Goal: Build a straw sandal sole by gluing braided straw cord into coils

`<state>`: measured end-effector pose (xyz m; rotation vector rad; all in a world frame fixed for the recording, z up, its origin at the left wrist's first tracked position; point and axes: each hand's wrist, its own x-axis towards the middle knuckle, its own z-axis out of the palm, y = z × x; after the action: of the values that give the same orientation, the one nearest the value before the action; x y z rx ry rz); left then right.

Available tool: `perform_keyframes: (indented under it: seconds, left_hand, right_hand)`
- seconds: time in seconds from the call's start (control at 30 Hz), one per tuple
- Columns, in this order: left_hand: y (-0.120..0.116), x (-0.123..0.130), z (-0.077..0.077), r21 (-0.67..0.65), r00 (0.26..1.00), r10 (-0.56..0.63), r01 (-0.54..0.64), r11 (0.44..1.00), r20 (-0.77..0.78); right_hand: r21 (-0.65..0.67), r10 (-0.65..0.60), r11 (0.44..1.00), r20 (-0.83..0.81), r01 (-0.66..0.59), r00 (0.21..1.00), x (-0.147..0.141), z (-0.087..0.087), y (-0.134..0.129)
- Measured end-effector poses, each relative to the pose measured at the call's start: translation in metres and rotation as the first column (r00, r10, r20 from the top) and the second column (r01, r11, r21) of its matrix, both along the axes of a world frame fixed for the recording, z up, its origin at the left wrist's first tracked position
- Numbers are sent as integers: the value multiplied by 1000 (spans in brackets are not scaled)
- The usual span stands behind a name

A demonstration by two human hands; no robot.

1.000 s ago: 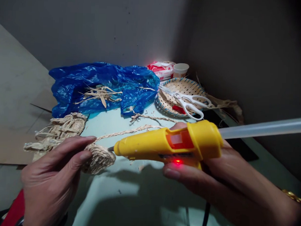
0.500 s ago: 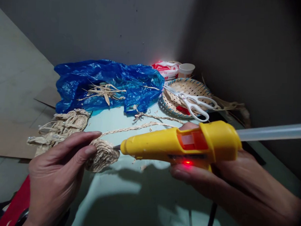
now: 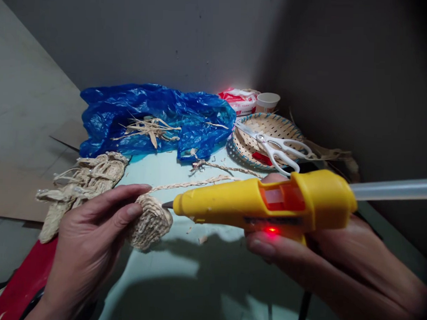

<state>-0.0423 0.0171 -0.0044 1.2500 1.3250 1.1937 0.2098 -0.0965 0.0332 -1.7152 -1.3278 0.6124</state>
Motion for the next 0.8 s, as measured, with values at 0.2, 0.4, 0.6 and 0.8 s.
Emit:
perform_keyframes:
  seconds: [0.2,0.4,0.6,0.8]
  left_hand:
    - [0,8,4,-15,999,-38,38,999,12]
    - [1,11,5,-39,997,-23,26,999,73]
    - [5,12,5,-71,987,10,2,997,161]
    - [6,18,7,-103,972,17,8,995,233]
  right_hand:
    - [-59,-55,997,38,57,998,-3,1,-1]
    - [-60,-11,998,122,19,992,-3,2,0]
    - [-41,46,998,167,-40,985,0,-2,3]
    - [-1,44,999,188,-45,981,-2,-5,4]
